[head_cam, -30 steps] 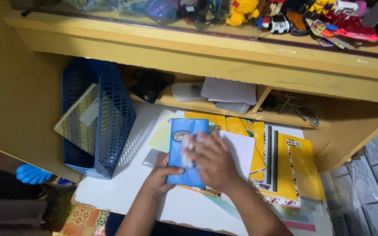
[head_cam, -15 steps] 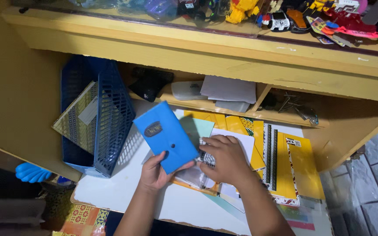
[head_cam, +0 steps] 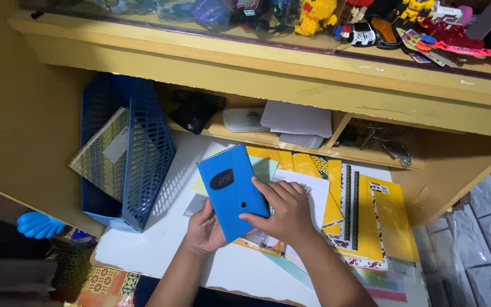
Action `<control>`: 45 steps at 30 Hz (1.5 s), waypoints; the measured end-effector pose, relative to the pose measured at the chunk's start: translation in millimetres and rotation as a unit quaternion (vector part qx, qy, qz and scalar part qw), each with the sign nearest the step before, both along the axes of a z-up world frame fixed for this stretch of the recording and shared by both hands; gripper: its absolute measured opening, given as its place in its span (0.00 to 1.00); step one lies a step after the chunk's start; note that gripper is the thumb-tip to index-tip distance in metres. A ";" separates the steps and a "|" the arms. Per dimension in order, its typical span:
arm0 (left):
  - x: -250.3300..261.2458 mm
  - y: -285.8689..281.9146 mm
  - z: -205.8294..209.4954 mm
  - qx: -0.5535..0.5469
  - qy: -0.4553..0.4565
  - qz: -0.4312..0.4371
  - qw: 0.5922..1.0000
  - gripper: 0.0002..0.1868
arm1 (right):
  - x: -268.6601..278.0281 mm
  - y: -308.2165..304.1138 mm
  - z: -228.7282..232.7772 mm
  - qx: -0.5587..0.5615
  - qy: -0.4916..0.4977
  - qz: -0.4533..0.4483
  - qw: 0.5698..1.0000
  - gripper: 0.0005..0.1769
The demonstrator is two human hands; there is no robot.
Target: The person organizes stationery items on a low desk. They wipe a yellow notebook with a cloth, place it in a blue file holder, and then wipe a blue notebook before placing it in the same holder. They also handle a plastic ruler and a clear plastic bag.
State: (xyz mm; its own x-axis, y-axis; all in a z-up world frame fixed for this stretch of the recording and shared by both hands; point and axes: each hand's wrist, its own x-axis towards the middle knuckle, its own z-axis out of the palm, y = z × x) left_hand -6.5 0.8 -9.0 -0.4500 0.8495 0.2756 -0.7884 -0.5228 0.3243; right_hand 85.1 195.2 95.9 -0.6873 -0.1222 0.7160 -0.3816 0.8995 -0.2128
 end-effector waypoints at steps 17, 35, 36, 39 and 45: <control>5.7 0.0 20.5 -0.027 0.062 0.068 0.995 0.49 | -0.6 3.6 -6.8 0.002 -0.015 0.018 1.000 0.44; 30.2 0.9 46.2 0.068 0.100 0.014 0.993 0.36 | 9.5 8.8 -1.0 -0.179 -0.040 0.056 0.981 0.38; 29.3 4.0 56.4 0.020 0.140 0.001 0.990 0.36 | 11.9 16.2 -0.6 -0.238 -0.083 0.049 0.967 0.38; 40.1 11.3 73.8 -0.154 0.243 -0.033 0.957 0.34 | 27.9 51.5 -1.0 -0.361 -0.103 0.113 0.920 0.39; 88.6 91.9 101.8 -0.312 0.407 -0.022 0.858 0.23 | 115.4 140.8 -7.5 -0.497 -0.161 0.089 0.848 0.30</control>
State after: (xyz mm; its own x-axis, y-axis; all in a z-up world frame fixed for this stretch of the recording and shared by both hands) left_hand 82.0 92.7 92.8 -0.2882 0.9570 -0.0318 -0.1819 -0.0221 0.9831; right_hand 200.5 336.0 88.4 -0.9003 0.3103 0.3051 -0.2709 0.1488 -0.9510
